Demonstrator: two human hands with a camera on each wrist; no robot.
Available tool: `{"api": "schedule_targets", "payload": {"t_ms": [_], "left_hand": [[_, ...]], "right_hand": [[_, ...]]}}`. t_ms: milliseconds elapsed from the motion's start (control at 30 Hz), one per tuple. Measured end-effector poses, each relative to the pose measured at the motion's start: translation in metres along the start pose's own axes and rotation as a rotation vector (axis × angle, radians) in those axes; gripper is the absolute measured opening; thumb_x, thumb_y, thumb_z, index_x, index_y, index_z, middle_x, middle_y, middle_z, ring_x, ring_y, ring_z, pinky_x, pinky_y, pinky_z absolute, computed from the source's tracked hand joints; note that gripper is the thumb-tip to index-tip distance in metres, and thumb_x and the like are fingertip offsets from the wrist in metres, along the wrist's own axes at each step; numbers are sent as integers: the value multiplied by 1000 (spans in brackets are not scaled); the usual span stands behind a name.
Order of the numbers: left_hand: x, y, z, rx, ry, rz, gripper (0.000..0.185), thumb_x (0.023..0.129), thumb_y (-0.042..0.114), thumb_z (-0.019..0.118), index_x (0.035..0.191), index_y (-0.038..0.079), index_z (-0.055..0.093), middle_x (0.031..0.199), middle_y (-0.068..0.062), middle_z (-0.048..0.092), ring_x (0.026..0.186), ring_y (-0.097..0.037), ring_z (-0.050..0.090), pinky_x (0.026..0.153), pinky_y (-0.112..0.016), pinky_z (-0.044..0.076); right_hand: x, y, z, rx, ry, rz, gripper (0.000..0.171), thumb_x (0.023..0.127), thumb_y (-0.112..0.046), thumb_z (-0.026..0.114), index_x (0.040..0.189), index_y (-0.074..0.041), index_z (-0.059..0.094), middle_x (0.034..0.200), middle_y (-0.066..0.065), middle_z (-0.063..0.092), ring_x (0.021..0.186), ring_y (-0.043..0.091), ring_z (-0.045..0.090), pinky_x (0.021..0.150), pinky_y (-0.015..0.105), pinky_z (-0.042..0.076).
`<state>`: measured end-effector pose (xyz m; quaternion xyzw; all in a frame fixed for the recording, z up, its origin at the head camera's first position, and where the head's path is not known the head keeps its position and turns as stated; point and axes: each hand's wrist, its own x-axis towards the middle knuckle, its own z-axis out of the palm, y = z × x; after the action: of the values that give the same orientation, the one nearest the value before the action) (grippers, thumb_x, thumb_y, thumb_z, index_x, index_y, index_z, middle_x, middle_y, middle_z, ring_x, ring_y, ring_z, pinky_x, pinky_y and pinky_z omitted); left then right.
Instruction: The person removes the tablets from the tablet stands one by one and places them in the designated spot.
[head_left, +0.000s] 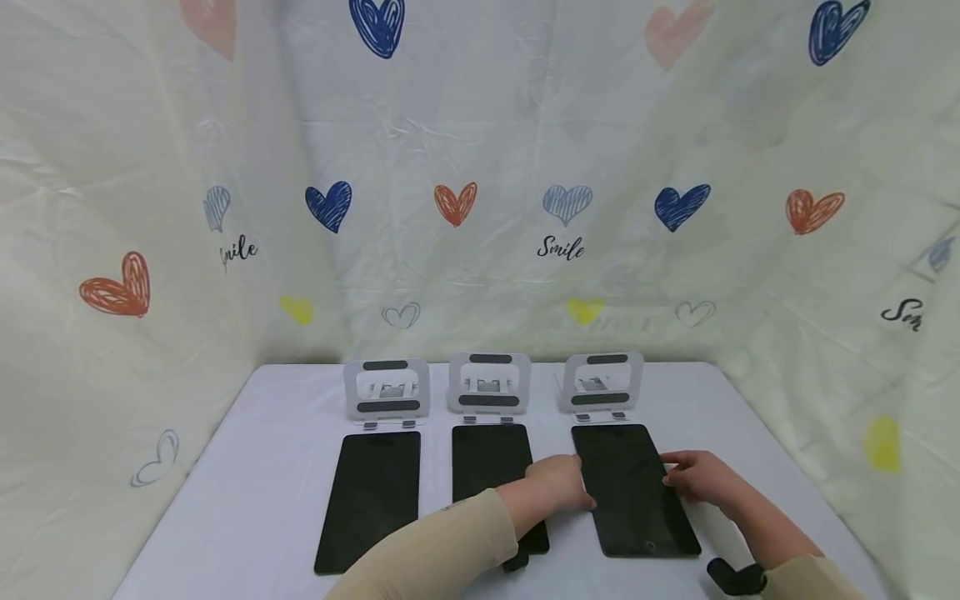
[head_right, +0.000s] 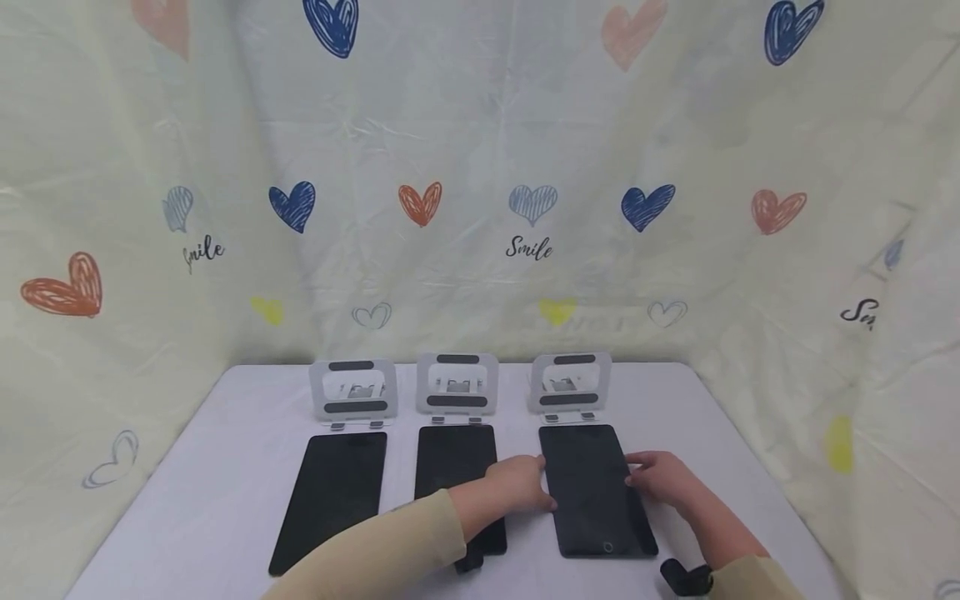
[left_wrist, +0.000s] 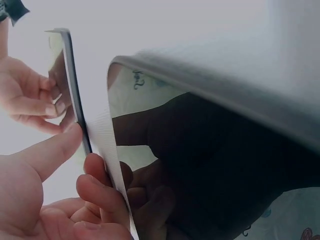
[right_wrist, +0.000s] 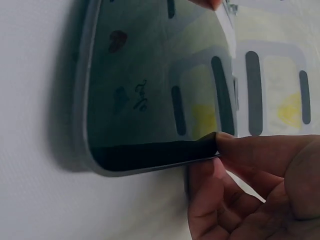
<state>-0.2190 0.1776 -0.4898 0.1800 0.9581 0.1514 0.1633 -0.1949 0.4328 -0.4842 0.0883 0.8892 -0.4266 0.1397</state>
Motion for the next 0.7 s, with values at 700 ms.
{"api": "schedule_targets", "payload": {"t_ms": [700], "left_hand": [[0,2,0,-2,8,-4,62,78,49,81,132,25,63,119,9,67,89,-8,60,75,-34,52]], "right_hand": [[7,11,-5,-95,7,26,53,89,-11,71,136,6,54,74,6,57,64,21,52,57,34,42]]}}
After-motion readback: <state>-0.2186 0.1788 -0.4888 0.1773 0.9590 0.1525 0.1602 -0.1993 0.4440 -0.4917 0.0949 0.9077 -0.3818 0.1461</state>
